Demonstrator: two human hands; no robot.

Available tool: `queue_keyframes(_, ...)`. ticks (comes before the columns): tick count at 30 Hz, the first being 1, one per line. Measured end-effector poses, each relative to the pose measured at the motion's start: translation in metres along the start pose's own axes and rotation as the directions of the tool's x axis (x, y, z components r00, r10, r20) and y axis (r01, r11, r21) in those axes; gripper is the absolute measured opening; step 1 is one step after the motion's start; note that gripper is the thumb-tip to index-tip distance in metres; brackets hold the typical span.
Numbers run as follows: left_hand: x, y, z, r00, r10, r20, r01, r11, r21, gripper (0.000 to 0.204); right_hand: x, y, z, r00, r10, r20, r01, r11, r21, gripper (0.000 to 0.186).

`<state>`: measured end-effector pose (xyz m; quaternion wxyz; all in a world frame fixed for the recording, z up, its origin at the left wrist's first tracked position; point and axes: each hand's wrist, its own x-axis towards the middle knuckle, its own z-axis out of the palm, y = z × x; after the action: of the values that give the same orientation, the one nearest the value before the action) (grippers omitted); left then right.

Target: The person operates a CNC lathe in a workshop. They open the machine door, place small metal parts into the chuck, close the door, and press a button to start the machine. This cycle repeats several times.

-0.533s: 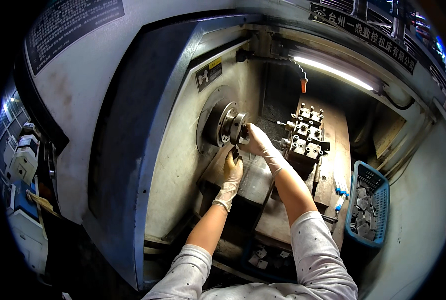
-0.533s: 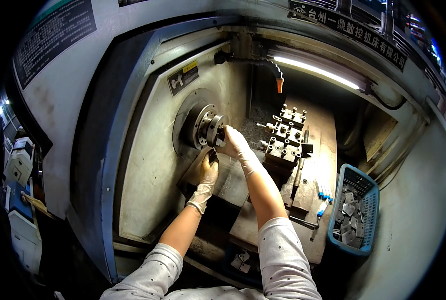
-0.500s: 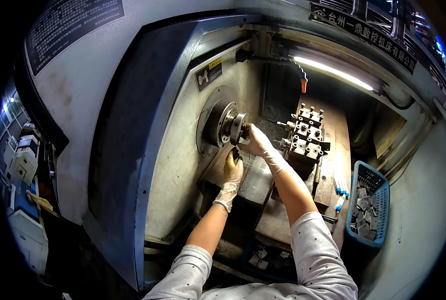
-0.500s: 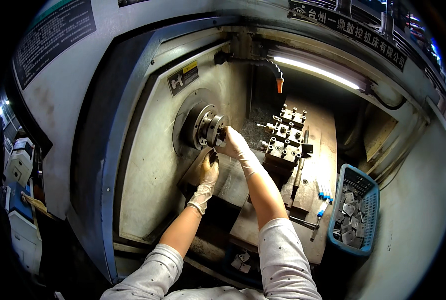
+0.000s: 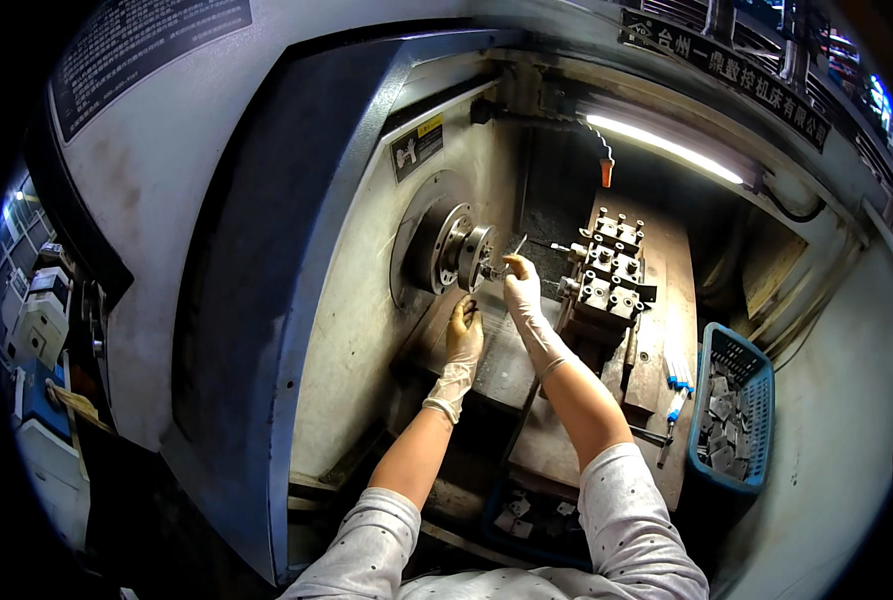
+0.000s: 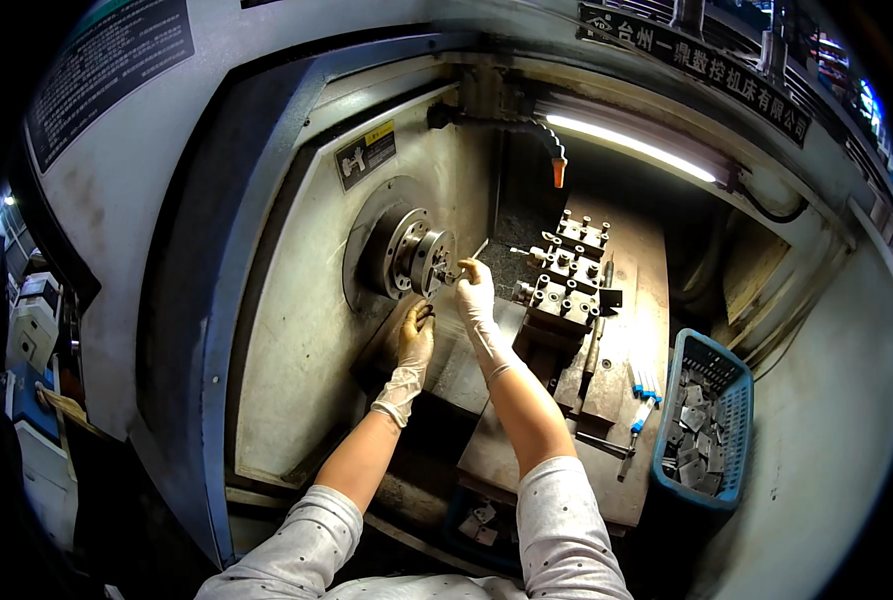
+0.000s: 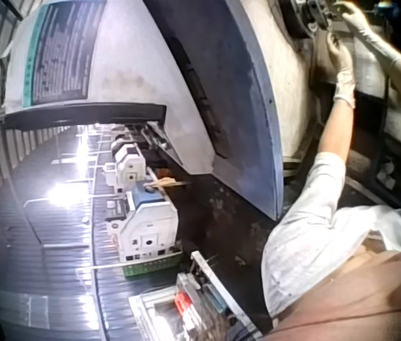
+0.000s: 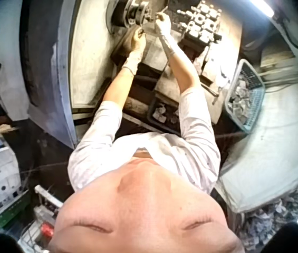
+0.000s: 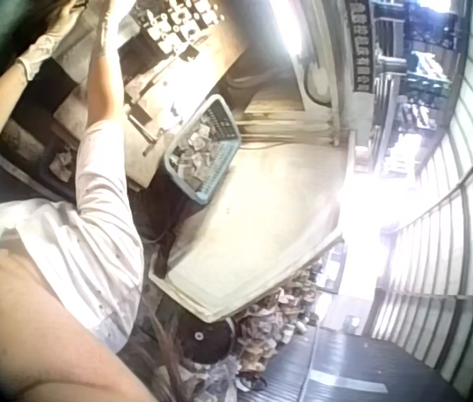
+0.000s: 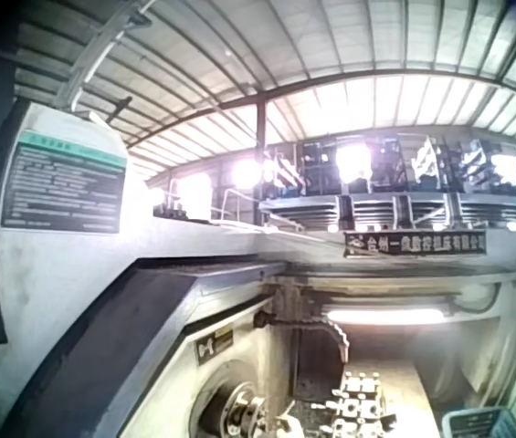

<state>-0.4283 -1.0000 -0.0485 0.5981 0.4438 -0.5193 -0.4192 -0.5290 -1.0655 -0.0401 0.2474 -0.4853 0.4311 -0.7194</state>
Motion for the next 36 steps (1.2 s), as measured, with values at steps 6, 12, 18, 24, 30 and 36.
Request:
queue_keyframes(6, -0.012, -0.004, -0.009, 0.996, -0.085, -0.010, 0.084, 0.996, -0.024, 0.033, 0.003, -0.046, 0.006, 0.889, 0.458, 0.019, -0.365, 0.683, 0.633, 0.021)
queue_keyframes(12, -0.014, -0.015, -0.013, 0.995, 0.093, -0.020, -0.093, 0.995, 0.023, 0.028, 0.004, -0.037, 0.002, 0.907, 0.176, 0.382, -0.070, 0.959, -0.276, 0.039)
queue_keyframes(18, -0.004, -0.037, -0.018, 0.986, 0.070, -0.151, -0.071, 0.997, -0.001, 0.024, -0.008, -0.055, 0.004, 0.856, -0.010, 0.517, 0.357, 0.735, -0.577, 0.055)
queue_keyframes(24, -0.010, -0.011, -0.034, 0.978, 0.068, -0.197, -0.057, 0.997, 0.061, 0.023, -0.007, -0.071, 0.013, 0.905, 0.100, 0.413, 0.143, 0.844, -0.516, 0.047)
queue_keyframes(30, 0.002, 0.014, -0.018, 0.860, 0.498, -0.109, -0.388, 0.779, 0.492, 0.034, -0.004, -0.060, 0.016, 0.934, 0.117, 0.338, 0.051, 0.892, -0.450, 0.046)
queue_keyframes(36, 0.024, 0.036, -0.007, 0.937, 0.310, -0.161, -0.120, 0.718, 0.685, 0.020, -0.005, -0.062, 0.017, 0.932, 0.148, 0.331, 0.004, 0.908, -0.419, 0.045)
